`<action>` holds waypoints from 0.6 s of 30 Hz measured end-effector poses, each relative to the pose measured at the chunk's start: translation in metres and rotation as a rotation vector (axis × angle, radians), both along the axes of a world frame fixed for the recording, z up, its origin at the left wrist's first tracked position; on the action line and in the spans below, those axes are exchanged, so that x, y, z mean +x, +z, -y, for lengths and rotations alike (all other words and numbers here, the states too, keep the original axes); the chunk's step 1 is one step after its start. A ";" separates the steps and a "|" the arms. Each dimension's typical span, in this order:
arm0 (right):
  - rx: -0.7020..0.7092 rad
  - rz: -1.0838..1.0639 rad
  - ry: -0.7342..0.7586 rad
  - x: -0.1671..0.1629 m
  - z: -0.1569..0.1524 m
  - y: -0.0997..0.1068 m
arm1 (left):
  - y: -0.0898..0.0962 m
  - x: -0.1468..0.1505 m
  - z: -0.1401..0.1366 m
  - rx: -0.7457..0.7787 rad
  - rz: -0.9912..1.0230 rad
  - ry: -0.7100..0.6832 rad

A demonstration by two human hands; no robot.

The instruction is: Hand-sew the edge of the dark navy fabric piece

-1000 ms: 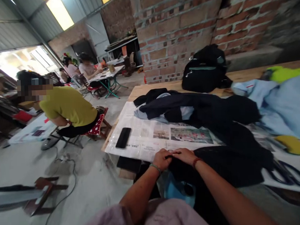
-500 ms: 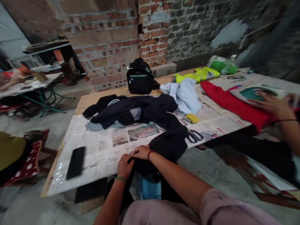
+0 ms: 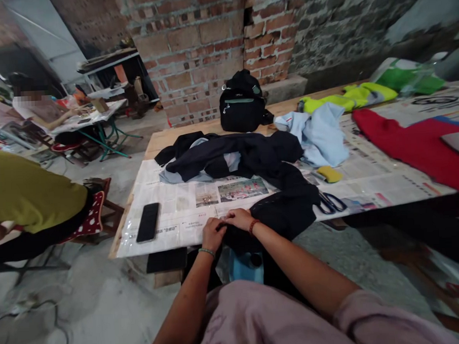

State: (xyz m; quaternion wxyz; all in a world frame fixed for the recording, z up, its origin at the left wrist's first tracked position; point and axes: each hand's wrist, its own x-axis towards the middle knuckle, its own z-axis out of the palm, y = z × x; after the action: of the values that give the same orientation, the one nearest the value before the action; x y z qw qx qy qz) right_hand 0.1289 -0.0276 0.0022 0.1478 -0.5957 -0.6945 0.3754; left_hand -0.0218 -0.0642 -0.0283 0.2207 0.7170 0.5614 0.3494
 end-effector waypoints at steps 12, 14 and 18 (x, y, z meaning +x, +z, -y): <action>0.173 -0.190 -0.040 -0.011 0.007 -0.004 | -0.003 -0.001 -0.002 -0.078 0.087 0.004; 0.062 -0.253 -0.127 -0.013 -0.001 -0.005 | -0.003 -0.002 -0.002 -0.088 0.096 -0.005; -0.014 -0.293 -0.223 -0.020 -0.011 -0.007 | -0.003 -0.003 -0.003 -0.083 0.094 0.004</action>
State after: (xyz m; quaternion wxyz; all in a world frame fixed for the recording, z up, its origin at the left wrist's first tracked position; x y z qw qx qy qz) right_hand 0.1085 -0.0166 -0.0045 0.2841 -0.6090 -0.5925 0.4443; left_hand -0.0244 -0.0612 -0.0314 0.2755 0.6888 0.5660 0.3595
